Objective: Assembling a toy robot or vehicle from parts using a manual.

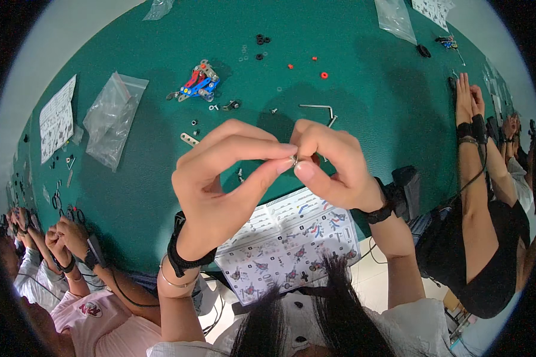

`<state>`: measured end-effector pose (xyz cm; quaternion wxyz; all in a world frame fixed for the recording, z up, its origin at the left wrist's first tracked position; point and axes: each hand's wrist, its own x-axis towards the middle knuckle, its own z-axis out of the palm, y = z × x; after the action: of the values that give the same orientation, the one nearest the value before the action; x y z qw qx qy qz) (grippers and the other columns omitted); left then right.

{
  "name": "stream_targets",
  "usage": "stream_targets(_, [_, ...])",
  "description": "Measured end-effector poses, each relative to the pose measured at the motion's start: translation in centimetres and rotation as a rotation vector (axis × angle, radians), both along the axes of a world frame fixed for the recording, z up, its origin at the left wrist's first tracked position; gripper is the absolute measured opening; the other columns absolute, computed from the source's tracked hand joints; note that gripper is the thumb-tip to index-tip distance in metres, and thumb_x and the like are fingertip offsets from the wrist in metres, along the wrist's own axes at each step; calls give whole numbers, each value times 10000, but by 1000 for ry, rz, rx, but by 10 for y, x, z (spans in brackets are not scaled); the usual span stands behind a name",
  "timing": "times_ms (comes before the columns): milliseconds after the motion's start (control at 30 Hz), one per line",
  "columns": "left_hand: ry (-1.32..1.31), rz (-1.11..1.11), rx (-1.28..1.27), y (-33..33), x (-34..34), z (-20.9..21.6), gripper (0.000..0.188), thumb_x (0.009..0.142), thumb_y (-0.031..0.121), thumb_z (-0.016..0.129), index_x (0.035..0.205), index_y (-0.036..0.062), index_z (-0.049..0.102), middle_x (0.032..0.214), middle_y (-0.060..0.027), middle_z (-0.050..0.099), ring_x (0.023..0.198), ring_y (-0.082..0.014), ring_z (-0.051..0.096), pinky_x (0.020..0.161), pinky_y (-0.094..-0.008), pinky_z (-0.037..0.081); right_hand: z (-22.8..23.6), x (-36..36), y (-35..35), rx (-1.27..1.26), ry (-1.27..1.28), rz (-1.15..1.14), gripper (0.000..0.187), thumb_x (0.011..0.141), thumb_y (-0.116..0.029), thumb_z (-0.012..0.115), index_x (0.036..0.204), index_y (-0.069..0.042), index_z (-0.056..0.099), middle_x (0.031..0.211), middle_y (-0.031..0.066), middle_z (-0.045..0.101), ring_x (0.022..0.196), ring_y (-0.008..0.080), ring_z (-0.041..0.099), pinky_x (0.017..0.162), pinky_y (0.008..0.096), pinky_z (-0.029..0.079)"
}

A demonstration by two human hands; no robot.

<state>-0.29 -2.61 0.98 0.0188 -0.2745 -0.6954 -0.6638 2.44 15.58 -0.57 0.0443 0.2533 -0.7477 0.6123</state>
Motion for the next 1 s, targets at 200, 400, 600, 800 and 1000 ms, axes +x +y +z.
stream_targets(200, [-48,-97,36,-2,-1,1,186,701,-82,716,873,-20,678,864,-123,648,783,-180,607,702,-268,473,-3,0,-2,-7,112,-16,113,854,-67,594,809,-19,503,713,59,459,552,158,428,483,277,341])
stream_targets(400, [-125,-97,57,-2,1,0,180,715,-80,701,882,-47,642,897,-142,613,837,-200,586,734,-289,461,1,-1,-5,17,164,-110,110,833,-60,629,853,-23,527,777,69,513,599,172,482,506,266,387])
stream_targets(600, [-45,-47,47,1,1,2,206,687,-97,722,861,-5,665,876,-110,655,789,-173,620,701,-261,479,2,-1,-4,3,192,-122,97,845,-61,621,872,-26,535,792,77,521,615,190,483,525,278,393])
stream_targets(800, [66,-45,-21,2,3,0,216,673,-100,722,856,-2,661,866,-115,657,776,-185,632,679,-259,488,-2,4,-8,-62,81,-138,103,914,-96,530,853,-13,528,746,97,483,605,220,466,530,296,380])
stream_targets(1000, [101,-10,-50,7,6,-1,223,678,-103,715,861,5,647,859,-114,653,770,-190,632,672,-256,489,1,9,-3,34,-68,-191,212,951,-127,487,803,23,509,646,106,456,534,235,442,518,308,375])
